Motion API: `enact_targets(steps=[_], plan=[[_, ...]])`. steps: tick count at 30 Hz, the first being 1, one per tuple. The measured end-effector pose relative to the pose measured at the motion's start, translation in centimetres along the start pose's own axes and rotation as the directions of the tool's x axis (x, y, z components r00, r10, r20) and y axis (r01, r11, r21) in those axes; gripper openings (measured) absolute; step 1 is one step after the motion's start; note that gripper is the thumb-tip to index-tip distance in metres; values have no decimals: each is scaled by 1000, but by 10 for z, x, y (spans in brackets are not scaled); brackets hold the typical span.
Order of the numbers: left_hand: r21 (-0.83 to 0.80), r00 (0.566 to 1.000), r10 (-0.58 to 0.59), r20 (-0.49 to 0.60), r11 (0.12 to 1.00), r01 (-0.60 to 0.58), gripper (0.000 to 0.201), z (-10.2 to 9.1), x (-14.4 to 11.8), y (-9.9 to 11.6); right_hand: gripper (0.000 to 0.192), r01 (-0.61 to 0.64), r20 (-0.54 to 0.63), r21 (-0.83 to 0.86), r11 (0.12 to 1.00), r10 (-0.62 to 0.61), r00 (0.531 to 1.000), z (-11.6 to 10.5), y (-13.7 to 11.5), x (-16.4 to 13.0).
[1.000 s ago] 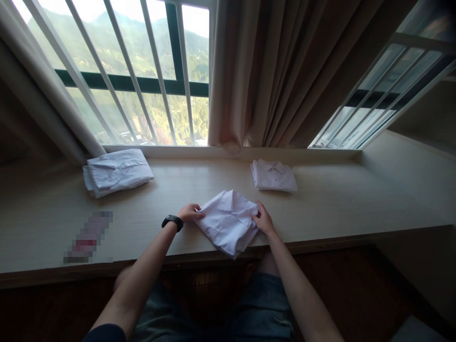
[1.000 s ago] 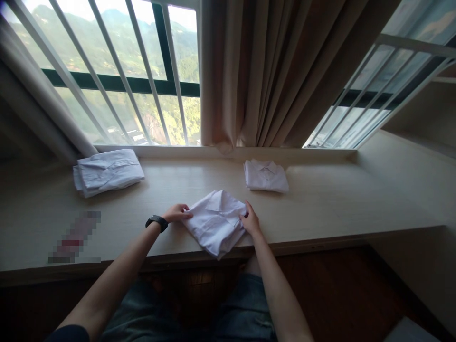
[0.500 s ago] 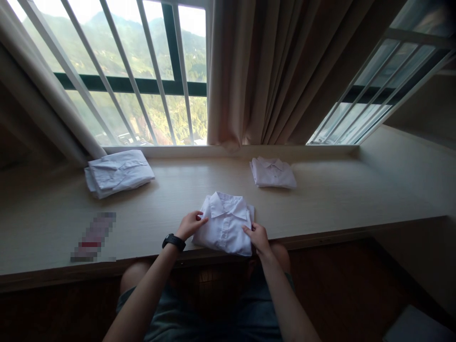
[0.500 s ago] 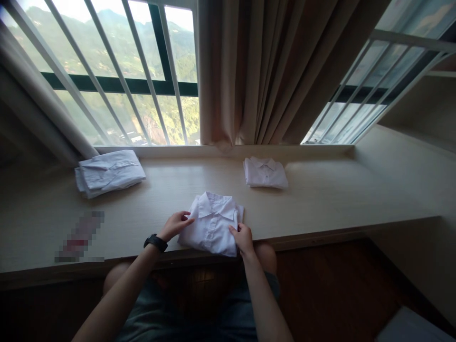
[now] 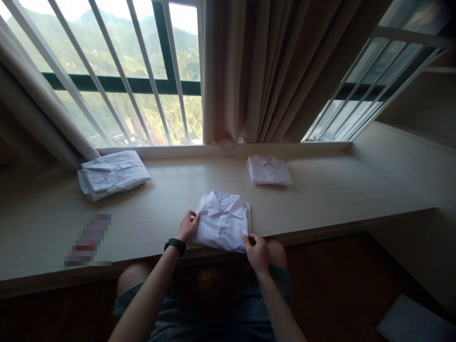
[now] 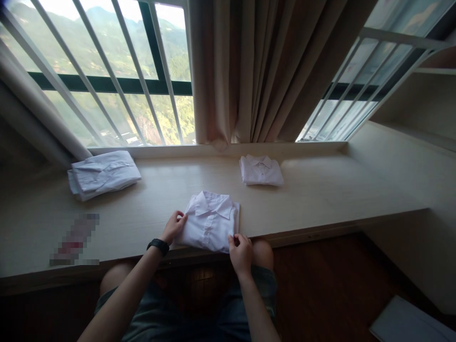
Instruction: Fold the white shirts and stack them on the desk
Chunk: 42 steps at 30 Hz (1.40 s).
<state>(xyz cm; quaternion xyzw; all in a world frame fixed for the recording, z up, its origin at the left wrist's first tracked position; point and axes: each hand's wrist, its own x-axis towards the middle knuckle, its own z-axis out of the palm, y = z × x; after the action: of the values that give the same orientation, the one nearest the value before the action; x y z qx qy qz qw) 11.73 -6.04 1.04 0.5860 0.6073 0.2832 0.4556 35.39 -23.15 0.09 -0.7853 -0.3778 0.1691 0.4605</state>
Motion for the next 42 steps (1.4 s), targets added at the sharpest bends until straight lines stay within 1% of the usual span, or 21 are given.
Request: enact_targets(steps=[4, 7, 8, 10, 12, 14, 16, 17, 19, 21, 23, 24, 26, 28, 30, 31, 34, 36, 38, 40, 42], plan=[[-122, 998, 51, 36, 991, -46, 42, 0, -7, 10, 44, -78, 16, 173, 982, 76, 997, 6, 0, 2], [-240, 997, 50, 52, 970, -36, 48, 2, -9, 13, 49, -160, 28, 294, 942, 159, 987, 11, 3, 7], [-258, 998, 34, 61, 966, -17, 50, 2, -9, 13, 51, -213, 65, 349, 913, 204, 977, 13, 4, 8], [-259, 996, -9, 89, 965, 31, 55, 2, -10, 11, 56, -331, 198, 448, 830, 269, 942, 13, 6, 11], [-259, 989, -43, 145, 963, 80, 59, -1, -10, 9, 57, -412, 332, 481, 774, 275, 902, 10, 5, 13], [-260, 974, -54, 218, 959, 112, 59, -5, -11, 9, 55, -414, 385, 477, 775, 240, 891, 5, 3, 15], [-267, 961, -48, 273, 956, 123, 57, -7, -12, 10, 53, -369, 372, 487, 792, 194, 908, 2, 2, 17], [-271, 959, -45, 280, 954, 124, 57, -7, -12, 11, 52, -342, 356, 501, 795, 171, 919, 2, 2, 17], [-273, 967, -54, 251, 954, 124, 55, -4, -12, 11, 50, -314, 315, 528, 789, 162, 935, 6, 6, 18], [-260, 979, -80, 186, 957, 127, 51, 1, -11, 9, 51, -326, 253, 523, 788, 222, 942, 12, 10, 18], [-239, 986, -113, 122, 961, 140, 50, 5, -11, 6, 52, -361, 201, 502, 786, 300, 933, 18, 12, 18], [-232, 986, -126, 107, 961, 148, 50, 6, -11, 5, 53, -379, 196, 495, 782, 325, 925, 19, 12, 19], [-233, 983, -138, 119, 959, 163, 52, 5, -10, 5, 58, -399, 244, 506, 765, 317, 916, 18, 7, 22], [-242, 975, -133, 178, 954, 174, 54, 1, -8, 7, 59, -412, 345, 523, 746, 257, 903, 14, 1, 27], [-240, 966, -127, 226, 954, 182, 55, -2, -6, 10, 52, -409, 396, 500, 763, 218, 892, 11, -1, 34], [-233, 965, -129, 229, 955, 183, 54, -4, -5, 11, 49, -393, 383, 468, 791, 219, 897, 10, 0, 38], [-202, 974, -150, 171, 962, 184, 45, -5, -4, 10, 41, -297, 241, 308, 904, 228, 943, 13, 10, 45], [-188, 977, -166, 131, 964, 189, 39, -5, -4, 9, 41, -235, 171, 197, 952, 203, 964, 16, 16, 47], [-178, 976, -181, 122, 963, 201, 38, -5, -1, 10, 48, -192, 144, 91, 977, 178, 973, 17, 17, 51], [-175, 974, -186, 128, 962, 207, 40, -4, 7, 15, 54, -162, 134, -28, 986, 164, 977, 16, 13, 58], [-182, 978, -163, 128, 966, 185, 44, -2, 18, 24, 53, -165, 115, -145, 976, 182, 977, 17, 6, 70]])
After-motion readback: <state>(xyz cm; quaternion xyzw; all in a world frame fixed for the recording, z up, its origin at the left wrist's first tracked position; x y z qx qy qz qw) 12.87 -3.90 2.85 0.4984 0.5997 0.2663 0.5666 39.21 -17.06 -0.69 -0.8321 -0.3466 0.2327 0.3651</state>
